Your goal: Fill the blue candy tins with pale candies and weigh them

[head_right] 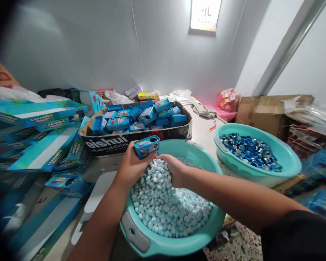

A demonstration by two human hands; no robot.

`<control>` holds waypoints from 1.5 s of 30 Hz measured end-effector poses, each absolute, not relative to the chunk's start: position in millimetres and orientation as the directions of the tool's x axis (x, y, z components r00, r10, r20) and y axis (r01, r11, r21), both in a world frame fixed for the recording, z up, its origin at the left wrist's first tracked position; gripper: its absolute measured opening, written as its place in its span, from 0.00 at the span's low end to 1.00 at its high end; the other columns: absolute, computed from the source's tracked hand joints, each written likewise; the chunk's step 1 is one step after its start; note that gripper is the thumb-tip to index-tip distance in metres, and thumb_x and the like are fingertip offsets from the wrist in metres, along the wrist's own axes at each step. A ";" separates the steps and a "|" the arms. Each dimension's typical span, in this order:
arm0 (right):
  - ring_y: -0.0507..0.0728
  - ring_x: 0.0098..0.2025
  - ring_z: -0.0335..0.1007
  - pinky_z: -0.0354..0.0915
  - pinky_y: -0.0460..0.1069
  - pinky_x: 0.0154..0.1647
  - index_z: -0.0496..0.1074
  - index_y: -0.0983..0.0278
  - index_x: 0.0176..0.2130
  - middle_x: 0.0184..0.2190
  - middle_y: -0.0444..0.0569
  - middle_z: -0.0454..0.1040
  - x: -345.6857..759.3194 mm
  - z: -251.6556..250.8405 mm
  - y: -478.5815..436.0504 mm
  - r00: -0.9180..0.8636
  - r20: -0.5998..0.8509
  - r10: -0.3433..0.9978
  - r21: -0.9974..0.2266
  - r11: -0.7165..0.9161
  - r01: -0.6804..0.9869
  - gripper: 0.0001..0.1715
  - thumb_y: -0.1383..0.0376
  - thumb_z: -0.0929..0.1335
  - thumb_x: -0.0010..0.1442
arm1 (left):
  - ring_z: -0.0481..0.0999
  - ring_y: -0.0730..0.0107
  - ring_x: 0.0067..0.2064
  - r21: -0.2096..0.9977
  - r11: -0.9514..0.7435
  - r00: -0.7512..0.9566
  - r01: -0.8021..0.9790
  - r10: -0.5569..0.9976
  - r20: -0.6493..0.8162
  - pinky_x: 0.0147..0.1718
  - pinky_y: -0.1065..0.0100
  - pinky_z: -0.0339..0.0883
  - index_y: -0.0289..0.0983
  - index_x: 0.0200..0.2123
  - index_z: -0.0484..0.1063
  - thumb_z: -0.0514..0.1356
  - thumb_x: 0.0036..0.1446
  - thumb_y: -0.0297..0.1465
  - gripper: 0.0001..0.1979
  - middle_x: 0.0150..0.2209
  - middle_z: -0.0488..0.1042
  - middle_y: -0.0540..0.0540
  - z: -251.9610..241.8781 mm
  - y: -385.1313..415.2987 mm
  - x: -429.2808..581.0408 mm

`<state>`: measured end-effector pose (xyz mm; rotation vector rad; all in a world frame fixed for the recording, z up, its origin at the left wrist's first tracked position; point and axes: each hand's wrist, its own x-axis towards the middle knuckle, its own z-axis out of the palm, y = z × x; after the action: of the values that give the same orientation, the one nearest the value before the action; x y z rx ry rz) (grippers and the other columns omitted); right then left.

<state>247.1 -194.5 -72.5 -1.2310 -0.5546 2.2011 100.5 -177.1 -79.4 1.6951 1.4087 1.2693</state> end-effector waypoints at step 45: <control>0.49 0.21 0.64 0.63 0.41 0.18 0.64 0.63 0.33 0.23 0.47 0.70 282.6 -40.1 -175.8 -0.022 -0.295 0.955 -0.654 -0.218 -0.724 0.11 0.62 0.58 0.63 | 0.71 0.64 0.35 0.778 -0.476 0.508 0.409 0.827 0.239 0.32 0.66 0.58 0.41 0.36 0.67 0.66 0.44 0.29 0.15 0.32 0.72 0.51 -81.7 -191.5 96.4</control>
<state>282.6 -175.8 -40.1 -0.8187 -0.3782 1.6106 96.4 -191.5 -81.7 2.0886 1.0068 0.8116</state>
